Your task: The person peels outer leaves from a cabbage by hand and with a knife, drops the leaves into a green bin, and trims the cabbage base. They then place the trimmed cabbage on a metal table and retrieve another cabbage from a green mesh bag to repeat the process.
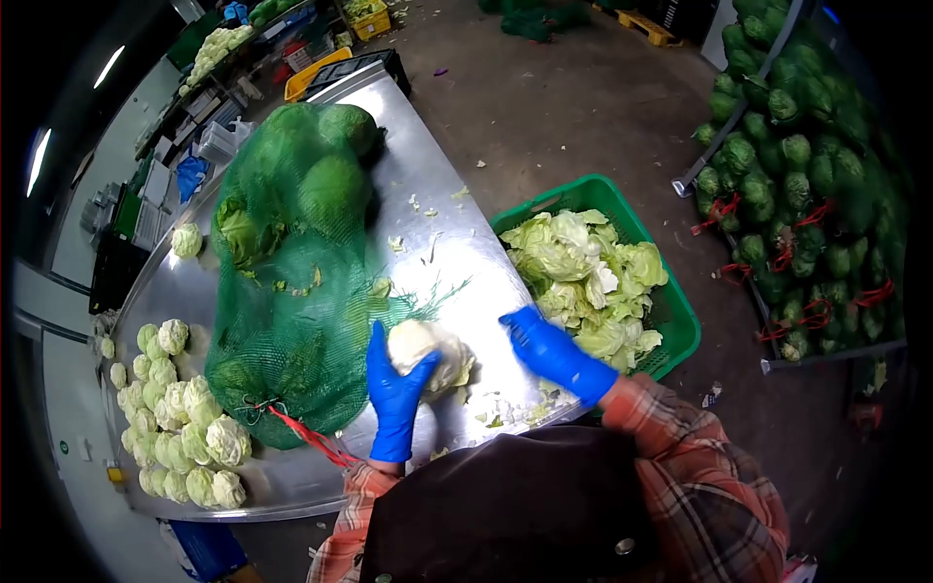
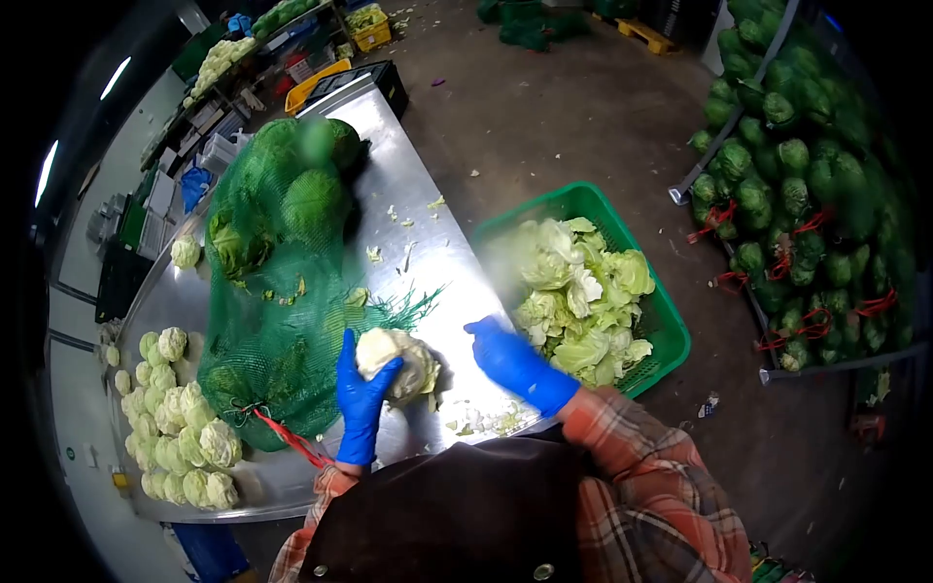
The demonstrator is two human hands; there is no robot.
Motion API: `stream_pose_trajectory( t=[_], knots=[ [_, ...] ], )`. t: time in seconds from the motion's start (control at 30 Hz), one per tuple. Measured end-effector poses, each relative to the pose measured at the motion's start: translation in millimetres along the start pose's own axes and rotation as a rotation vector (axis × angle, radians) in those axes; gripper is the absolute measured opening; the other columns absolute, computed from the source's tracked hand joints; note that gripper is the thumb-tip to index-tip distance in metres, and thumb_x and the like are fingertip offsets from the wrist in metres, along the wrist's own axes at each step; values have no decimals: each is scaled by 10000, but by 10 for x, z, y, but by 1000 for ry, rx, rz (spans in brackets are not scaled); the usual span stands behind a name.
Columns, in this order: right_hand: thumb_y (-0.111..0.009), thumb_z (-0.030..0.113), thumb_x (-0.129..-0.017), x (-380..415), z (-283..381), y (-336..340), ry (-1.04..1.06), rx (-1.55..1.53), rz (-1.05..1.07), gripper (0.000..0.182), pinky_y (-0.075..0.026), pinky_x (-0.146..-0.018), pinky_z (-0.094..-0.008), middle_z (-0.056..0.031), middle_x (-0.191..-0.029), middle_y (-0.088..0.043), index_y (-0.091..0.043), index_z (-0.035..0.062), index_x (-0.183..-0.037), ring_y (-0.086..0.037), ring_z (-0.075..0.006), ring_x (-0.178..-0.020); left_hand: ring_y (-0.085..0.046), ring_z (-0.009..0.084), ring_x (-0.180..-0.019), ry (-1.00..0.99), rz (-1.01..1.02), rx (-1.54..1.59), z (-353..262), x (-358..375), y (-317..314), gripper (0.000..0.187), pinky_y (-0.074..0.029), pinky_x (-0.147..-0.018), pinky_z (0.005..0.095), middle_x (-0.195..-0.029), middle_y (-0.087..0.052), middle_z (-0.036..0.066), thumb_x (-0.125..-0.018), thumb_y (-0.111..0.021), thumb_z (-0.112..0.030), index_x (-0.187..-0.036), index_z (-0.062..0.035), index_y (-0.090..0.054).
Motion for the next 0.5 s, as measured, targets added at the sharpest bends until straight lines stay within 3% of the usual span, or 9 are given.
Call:
stream_pose_trajectory(
  t=[0.03, 0.07, 0.13, 0.2, 0.23, 0.33, 0.37, 0.5],
  knots=[
    [-494, 155, -889, 24, 186, -151, -282, 59, 306, 246, -493, -714, -454, -207, -982, -581, -531, 60, -1113, -608, -402, -812, -524, 312, -1153, -64, 46, -109, -210, -35, -64, 1063, -435, -979, 379, -1316, -470, 237, -603, -880, -323, -1421, 22, -296],
    [-491, 141, -886, 23, 308, -251, -312, 101, 430, 235, -488, -732, -461, -207, -999, -580, -524, 50, -1099, -601, -407, -830, -522, 331, -1157, -131, 92, -219, -480, -87, -142, 1122, -431, -985, 387, -1316, -464, 251, -573, -888, -368, -1431, 17, -275],
    [-482, 150, -889, 61, 182, -397, -201, -77, 243, 210, -479, -714, -490, -218, -953, -586, -523, 49, -1069, -597, -434, -804, -429, 443, -1233, -241, 225, -390, -707, -70, -343, 1299, -370, -1032, 465, -1387, -339, 323, -490, -898, -450, -1463, 5, -168],
    [-481, 174, -895, 35, -80, -471, -280, 7, 302, 200, -479, -721, -480, -235, -919, -589, -525, 46, -1042, -594, -443, -836, -379, 479, -1263, -310, 348, -462, -896, -55, -508, 1320, -341, -1047, 500, -1407, -281, 351, -477, -901, -453, -1466, 4, -156],
    [-477, 187, -899, 42, -138, -446, -297, -134, 268, 203, -478, -718, -467, -247, -920, -597, -527, 46, -1036, -592, -450, -853, -394, 478, -1253, -246, 408, -517, -917, -101, -561, 1333, -376, -1026, 481, -1407, -278, 349, -466, -896, -472, -1452, 39, -160],
    [-470, 191, -903, 33, -7, -278, -303, -4, 290, 202, -484, -715, -457, -249, -954, -604, -527, 55, -1041, -597, -441, -848, -428, 475, -1223, -171, 424, -451, -590, -306, -678, 1334, -421, -991, 452, -1398, -291, 348, -469, -883, -489, -1437, 75, -159],
    [-468, 193, -904, 44, 96, -210, -322, -31, 290, 200, -490, -721, -459, -251, -953, -607, -527, 65, -1047, -603, -433, -848, -486, 448, -1166, -168, 424, -478, -552, -354, -686, 1299, -459, -942, 428, -1340, -366, 338, -484, -870, -498, -1406, 116, -192],
    [-449, 176, -920, 164, 200, -245, -232, 32, 230, 191, -492, -668, -480, -218, -911, -626, -528, 45, -1035, -613, -419, -795, -535, 409, -1089, -94, 446, -452, -502, -456, -709, 1243, -472, -901, 431, -1200, -491, 302, -481, -865, -507, -1365, 129, -267]
  ],
)
Point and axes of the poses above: each hand's wrist, its own x-axis away from the middle knuckle, its own y-axis out of the back of the hand, z = x × y, the point moved 8 cm from there along -x, towards the middle knuckle
